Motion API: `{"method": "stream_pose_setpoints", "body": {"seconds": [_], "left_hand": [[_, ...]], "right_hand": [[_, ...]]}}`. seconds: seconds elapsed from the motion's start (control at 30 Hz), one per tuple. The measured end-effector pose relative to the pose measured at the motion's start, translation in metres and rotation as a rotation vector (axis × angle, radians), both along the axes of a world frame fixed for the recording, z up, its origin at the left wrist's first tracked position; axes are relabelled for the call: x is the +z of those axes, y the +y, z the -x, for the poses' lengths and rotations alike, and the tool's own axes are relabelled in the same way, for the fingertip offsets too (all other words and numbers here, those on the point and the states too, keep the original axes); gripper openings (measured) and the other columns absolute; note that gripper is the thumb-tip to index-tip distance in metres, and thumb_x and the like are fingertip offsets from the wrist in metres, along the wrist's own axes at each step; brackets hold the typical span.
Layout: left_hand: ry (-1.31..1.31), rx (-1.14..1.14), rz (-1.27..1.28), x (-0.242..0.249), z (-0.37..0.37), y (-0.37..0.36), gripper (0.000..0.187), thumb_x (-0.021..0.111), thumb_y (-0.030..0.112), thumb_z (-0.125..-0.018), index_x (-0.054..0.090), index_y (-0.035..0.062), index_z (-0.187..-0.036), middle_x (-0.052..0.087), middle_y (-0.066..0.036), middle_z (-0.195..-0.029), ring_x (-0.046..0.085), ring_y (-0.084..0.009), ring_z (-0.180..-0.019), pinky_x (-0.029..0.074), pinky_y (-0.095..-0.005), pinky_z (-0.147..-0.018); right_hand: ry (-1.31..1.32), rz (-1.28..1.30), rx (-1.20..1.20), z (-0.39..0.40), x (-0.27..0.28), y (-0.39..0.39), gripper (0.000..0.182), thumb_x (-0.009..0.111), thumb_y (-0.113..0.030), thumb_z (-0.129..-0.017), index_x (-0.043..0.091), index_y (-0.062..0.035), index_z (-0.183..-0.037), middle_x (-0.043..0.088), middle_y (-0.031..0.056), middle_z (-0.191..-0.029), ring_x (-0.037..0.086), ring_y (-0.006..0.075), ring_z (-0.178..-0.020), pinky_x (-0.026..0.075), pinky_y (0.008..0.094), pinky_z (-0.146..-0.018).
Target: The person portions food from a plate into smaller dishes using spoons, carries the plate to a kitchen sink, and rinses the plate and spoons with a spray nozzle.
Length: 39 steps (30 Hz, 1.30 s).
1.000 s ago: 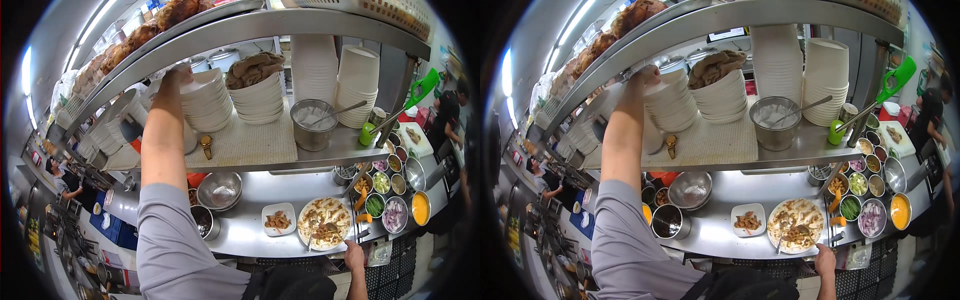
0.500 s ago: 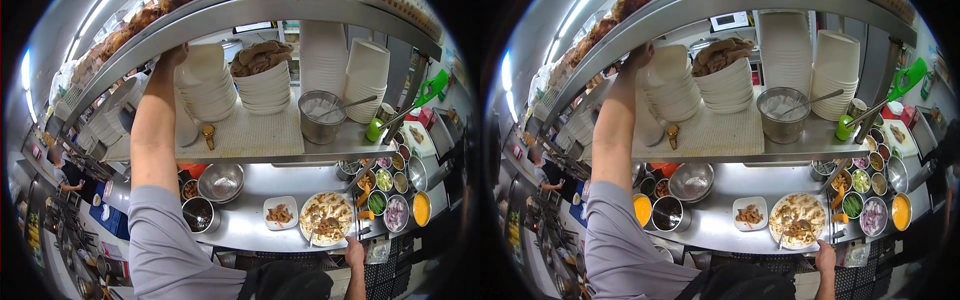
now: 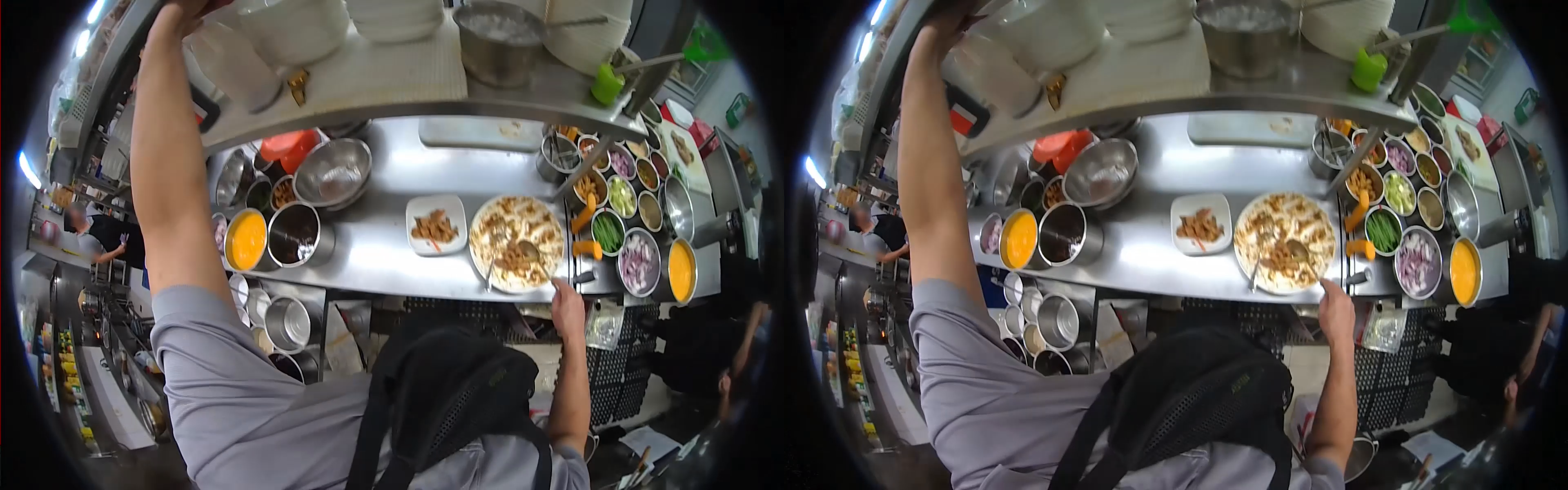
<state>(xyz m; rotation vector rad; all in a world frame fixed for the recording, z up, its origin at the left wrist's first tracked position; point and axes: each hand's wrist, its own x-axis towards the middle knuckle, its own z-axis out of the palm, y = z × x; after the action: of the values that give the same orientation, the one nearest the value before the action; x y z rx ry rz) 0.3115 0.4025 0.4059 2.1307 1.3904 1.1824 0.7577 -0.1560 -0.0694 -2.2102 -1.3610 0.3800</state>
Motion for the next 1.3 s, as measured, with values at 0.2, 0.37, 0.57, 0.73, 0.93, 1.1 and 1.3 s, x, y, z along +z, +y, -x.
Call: {"method": "stream_pose_setpoints", "body": {"seconds": [0.2,0.37,0.57,0.73,0.93,1.1,1.3], "left_hand": [[0.219,0.031,-0.103,-0.121,-0.009,-0.21,0.026,0.063,0.018,-0.092,0.059,-0.0002,-0.109,0.061,-0.004,-0.096,0.055,-0.0135,-0.081,0.046,-0.0308,-0.075],[0.1,0.192,0.291,-0.355,0.015,-0.339,0.017,0.06,0.009,-0.09,0.055,-0.0009,-0.102,0.057,-0.007,-0.088,0.053,-0.017,-0.078,0.046,-0.0313,-0.073],[-0.202,0.48,0.532,-0.538,0.038,-0.361,0.017,0.054,0.002,-0.089,0.048,-0.003,-0.104,0.056,-0.009,-0.087,0.062,-0.0175,-0.075,0.055,-0.0308,-0.05],[-0.468,0.656,0.564,-0.548,0.008,-0.355,0.023,0.05,0.0,-0.087,0.042,-0.0053,-0.108,0.054,-0.015,-0.093,0.064,-0.0235,-0.072,0.06,-0.0352,-0.052],[-0.001,0.694,0.204,-0.521,-0.03,-0.392,0.031,0.056,0.024,-0.097,0.051,-0.005,-0.108,0.062,-0.024,-0.097,0.063,-0.0343,-0.096,0.047,-0.0425,-0.085],[0.086,0.031,0.537,-0.49,-0.213,-0.439,0.04,0.064,0.038,-0.093,0.054,0.0009,-0.101,0.067,-0.022,-0.084,0.066,-0.0396,-0.08,0.051,-0.0467,-0.073],[0.663,-0.135,0.407,-0.504,-0.268,-0.406,0.03,0.062,0.029,-0.09,0.069,0.0009,-0.098,0.065,-0.02,-0.106,0.068,-0.0356,-0.094,0.053,-0.0485,-0.079]], "right_hand": [[-0.112,-0.021,0.013,-0.01,-0.008,-0.002,0.034,0.052,-0.005,-0.088,0.062,-0.0089,-0.12,0.066,0.0167,-0.107,0.064,0.0391,-0.094,0.052,0.049,-0.081],[-0.097,-0.131,0.0,-0.018,-0.002,-0.011,0.033,0.05,-0.005,-0.09,0.058,-0.0069,-0.122,0.064,0.0177,-0.107,0.063,0.041,-0.093,0.051,0.0507,-0.079],[-0.108,-0.103,0.042,-0.027,-0.002,-0.001,0.034,0.049,-0.003,-0.09,0.056,-0.0058,-0.124,0.063,0.0199,-0.109,0.062,0.0426,-0.095,0.05,0.0511,-0.08],[-0.189,-0.14,0.12,-0.025,-0.012,0.045,0.039,0.047,-0.003,-0.088,0.056,-0.007,-0.126,0.062,0.0199,-0.112,0.062,0.0415,-0.097,0.051,0.0504,-0.083],[-0.203,-0.03,0.189,-0.023,-0.007,0.041,0.039,0.048,-0.003,-0.087,0.058,-0.0079,-0.124,0.061,0.0175,-0.107,0.061,0.0395,-0.097,0.051,0.0485,-0.081],[-0.171,-0.099,0.248,-0.03,-0.006,-0.006,0.038,0.05,-0.003,-0.088,0.059,-0.0087,-0.124,0.06,0.0173,-0.104,0.061,0.0393,-0.093,0.05,0.0497,-0.078],[-0.199,-0.062,0.1,-0.033,0.013,-0.017,0.038,0.048,-0.004,-0.09,0.054,-0.0086,-0.127,0.06,0.0186,-0.102,0.062,0.0422,-0.085,0.051,0.0518,-0.074]]}}
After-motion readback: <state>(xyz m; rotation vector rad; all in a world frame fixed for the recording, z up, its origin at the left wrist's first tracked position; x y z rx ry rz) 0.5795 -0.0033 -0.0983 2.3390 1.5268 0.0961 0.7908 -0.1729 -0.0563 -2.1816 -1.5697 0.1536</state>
